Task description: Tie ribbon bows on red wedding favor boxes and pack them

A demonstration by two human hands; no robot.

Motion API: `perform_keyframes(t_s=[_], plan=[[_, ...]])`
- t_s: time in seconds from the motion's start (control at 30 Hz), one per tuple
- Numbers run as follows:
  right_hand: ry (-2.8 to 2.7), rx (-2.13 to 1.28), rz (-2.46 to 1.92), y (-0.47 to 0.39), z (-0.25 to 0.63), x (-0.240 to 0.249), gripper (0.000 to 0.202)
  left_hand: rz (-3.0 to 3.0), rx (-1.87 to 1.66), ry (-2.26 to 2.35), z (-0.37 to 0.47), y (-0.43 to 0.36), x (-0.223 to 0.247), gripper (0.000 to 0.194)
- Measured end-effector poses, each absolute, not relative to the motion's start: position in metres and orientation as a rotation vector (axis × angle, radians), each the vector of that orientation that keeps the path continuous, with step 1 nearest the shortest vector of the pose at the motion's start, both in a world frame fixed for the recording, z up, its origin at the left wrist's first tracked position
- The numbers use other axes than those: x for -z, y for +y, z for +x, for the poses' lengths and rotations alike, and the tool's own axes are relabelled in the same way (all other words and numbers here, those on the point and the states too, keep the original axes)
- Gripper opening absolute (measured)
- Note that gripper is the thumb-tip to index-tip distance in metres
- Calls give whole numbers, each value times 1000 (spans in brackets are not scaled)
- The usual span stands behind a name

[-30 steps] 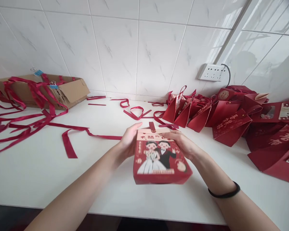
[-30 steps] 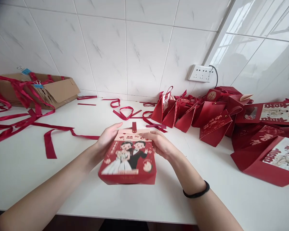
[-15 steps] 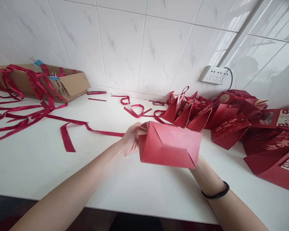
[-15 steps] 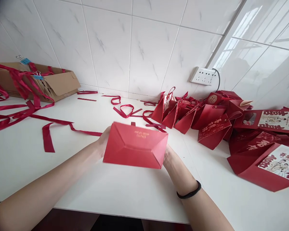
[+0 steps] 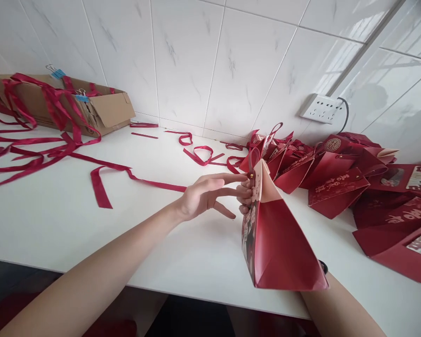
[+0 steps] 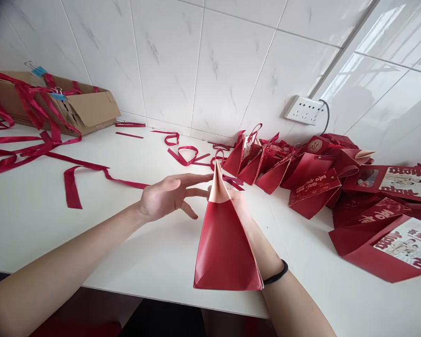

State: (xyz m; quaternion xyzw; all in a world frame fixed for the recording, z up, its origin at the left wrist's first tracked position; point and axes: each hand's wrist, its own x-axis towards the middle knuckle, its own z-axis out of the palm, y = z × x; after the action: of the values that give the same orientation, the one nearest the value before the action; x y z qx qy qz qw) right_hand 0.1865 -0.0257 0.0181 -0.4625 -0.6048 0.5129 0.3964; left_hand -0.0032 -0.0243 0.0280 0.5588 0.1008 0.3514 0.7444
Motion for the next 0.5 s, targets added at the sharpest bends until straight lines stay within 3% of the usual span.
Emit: perform_keyframes(t_s=[0.07,0.13,0.23,0.37,0.5], plan=[[-1181,-1624,-1124,-27,184,-22,51,1238,-751,190,-4,-23,-27,43],[-985,-1629,-1053,-33,179,-23,41,1245,-792,220,-2,-22,-26,46],[-1006,-1194,-1074,-44,176,-22,30,1290,-978,485,2,-19,-24,48],[-1173,-657,-1124,-54,177,-25,45,1299,-1173,774,6,-15,-17,38],[-1383,-1072,-784,-57,180,-28,43,1139,-1108,631,5,-16,-12,38]])
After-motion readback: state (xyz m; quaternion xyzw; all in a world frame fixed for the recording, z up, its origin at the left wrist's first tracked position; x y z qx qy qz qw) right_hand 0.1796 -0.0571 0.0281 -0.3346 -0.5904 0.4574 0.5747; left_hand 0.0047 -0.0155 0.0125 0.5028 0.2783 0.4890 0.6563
